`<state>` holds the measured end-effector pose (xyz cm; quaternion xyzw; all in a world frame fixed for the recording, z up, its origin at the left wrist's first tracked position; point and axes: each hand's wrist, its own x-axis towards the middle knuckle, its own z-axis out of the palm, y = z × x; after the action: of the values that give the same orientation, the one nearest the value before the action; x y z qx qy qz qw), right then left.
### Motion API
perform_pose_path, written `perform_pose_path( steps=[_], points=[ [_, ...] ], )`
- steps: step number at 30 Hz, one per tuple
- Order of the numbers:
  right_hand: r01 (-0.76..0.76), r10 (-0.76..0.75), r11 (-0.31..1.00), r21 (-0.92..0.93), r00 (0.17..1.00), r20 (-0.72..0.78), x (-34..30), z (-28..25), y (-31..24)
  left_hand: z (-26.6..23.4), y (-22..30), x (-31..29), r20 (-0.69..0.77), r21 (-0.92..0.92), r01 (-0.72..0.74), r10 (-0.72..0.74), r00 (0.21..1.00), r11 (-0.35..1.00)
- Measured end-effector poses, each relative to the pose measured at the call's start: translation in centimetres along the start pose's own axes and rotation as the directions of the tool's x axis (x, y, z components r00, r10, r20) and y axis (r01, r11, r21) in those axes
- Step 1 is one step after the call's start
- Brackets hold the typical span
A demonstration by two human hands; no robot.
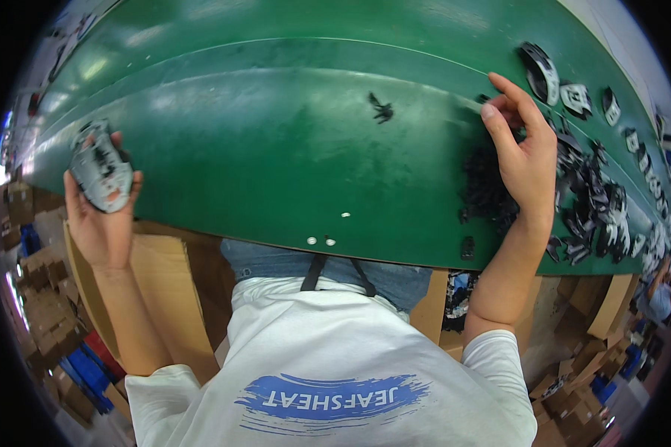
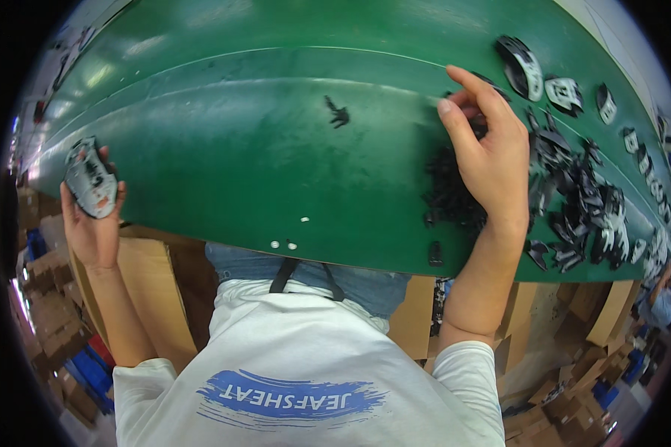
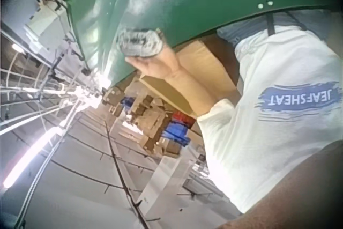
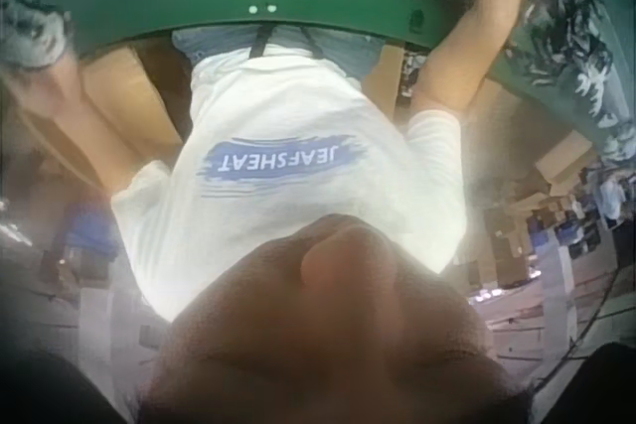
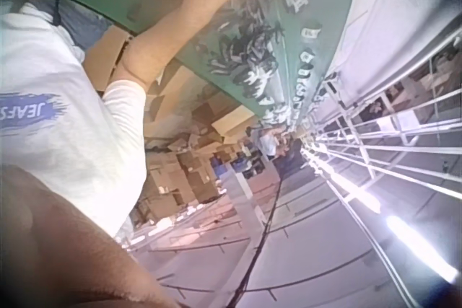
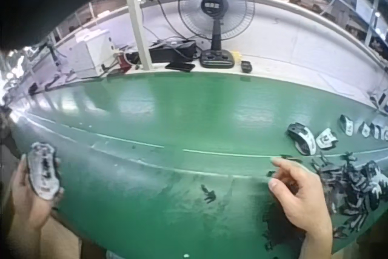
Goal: The person assembles computer mice by hand, fitting internal components into plastic mouse shells.
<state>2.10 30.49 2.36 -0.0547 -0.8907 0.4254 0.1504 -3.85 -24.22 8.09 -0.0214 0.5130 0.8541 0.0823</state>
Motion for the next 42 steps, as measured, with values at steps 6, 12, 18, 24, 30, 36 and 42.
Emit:
perform_pose_path(
  steps=[6,12,18,24,30,36,42],
  points=[
    [0.181,-0.146,0.968,-0.172,0.969,0.198,0.5,3.2,-1.3,-20.9,12.0,-13.0,-0.549,0.163,-0.102,0.176,0.817,0.981],
    [0.532,-0.333,0.776,-0.338,0.801,0.498,1.3,4.4,-3.3,-33.2,6.3,-23.2,-0.978,0.065,0.306,0.0,0.208,0.95],
    [0.471,-0.252,0.822,-0.32,0.805,0.537,1.5,6.3,-3.1,-37.1,-0.9,-32.9,-0.991,0.132,0.549,0.093,0.097,0.825],
    [0.391,-0.249,0.892,-0.227,0.844,0.475,2.3,6.3,-3.6,-37.8,-2.9,-33.2,-0.989,0.142,0.791,0.062,0.132,0.595],
    [0.294,-0.211,0.938,-0.185,0.905,0.37,0.3,3.3,-3.1,-40.2,-1.4,-23.8,-0.889,0.45,0.757,0.313,0.334,0.474],
    [0.209,-0.2,0.978,0.01,0.923,0.329,1.5,4.4,-3.9,-27.1,3.8,-10.1,-0.488,0.863,0.202,0.665,0.565,0.462],
    [0.433,-0.421,0.901,0.032,0.855,0.301,0.3,2.9,-1.4,5.0,-6.9,10.0,0.096,0.823,-0.338,0.475,0.875,0.457]
  ],
)
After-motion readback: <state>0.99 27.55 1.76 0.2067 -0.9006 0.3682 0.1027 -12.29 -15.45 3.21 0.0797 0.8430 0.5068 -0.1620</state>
